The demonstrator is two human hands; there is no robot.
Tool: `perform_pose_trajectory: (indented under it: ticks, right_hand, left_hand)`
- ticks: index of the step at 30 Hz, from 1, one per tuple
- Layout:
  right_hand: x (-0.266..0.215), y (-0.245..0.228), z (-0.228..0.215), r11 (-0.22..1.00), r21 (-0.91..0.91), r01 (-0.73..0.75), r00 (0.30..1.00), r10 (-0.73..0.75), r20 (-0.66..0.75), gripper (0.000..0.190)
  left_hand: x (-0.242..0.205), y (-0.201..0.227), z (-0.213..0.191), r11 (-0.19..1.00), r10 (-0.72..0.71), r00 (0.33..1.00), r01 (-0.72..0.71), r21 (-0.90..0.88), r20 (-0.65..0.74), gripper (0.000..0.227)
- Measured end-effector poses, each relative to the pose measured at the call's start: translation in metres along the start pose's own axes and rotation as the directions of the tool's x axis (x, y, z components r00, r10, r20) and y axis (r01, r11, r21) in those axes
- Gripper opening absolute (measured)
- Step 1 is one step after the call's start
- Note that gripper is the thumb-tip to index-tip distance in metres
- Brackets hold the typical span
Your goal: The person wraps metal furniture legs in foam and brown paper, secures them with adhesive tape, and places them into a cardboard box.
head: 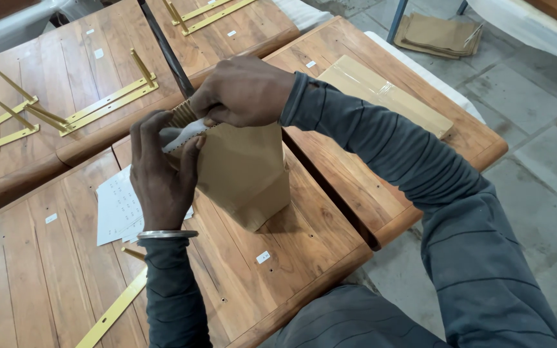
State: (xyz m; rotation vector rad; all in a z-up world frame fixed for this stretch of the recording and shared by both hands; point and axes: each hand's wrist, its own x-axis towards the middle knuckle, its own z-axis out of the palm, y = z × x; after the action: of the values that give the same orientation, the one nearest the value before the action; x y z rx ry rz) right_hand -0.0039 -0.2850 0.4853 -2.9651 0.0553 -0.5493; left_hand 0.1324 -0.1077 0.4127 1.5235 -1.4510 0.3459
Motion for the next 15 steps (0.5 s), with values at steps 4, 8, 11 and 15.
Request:
perform_pose_trajectory:
  ticks: [4, 8, 11, 15]
  right_hand:
    - [0.001, 0.023, 0.004, 0.985, 0.158, 0.067, 0.995, -0.077, 0.056, 0.019]
    - [0.003, 0.030, -0.008, 0.955, 0.295, -0.022, 0.964, -0.058, 0.260, 0.034]
    - [0.008, 0.032, -0.008, 0.960, 0.272, -0.072, 0.899, -0.055, 0.434, 0.041]
    - [0.024, 0.056, 0.020, 0.992, 0.125, -0.033, 0.869, -0.033, 0.493, 0.077]
  left_hand:
    - [0.008, 0.006, -0.007, 0.999, -0.040, 0.999, 0.040, -0.004, 0.027, 0.046]
    - [0.019, 0.016, -0.015, 0.943, 0.210, 0.978, -0.207, 0.262, 0.015, 0.036]
    - [0.030, 0.020, -0.017, 0.933, 0.189, 0.970, -0.227, 0.279, 0.155, 0.031]
    - [0.048, 0.026, -0.019, 0.949, 0.076, 0.934, -0.175, 0.261, 0.350, 0.027]
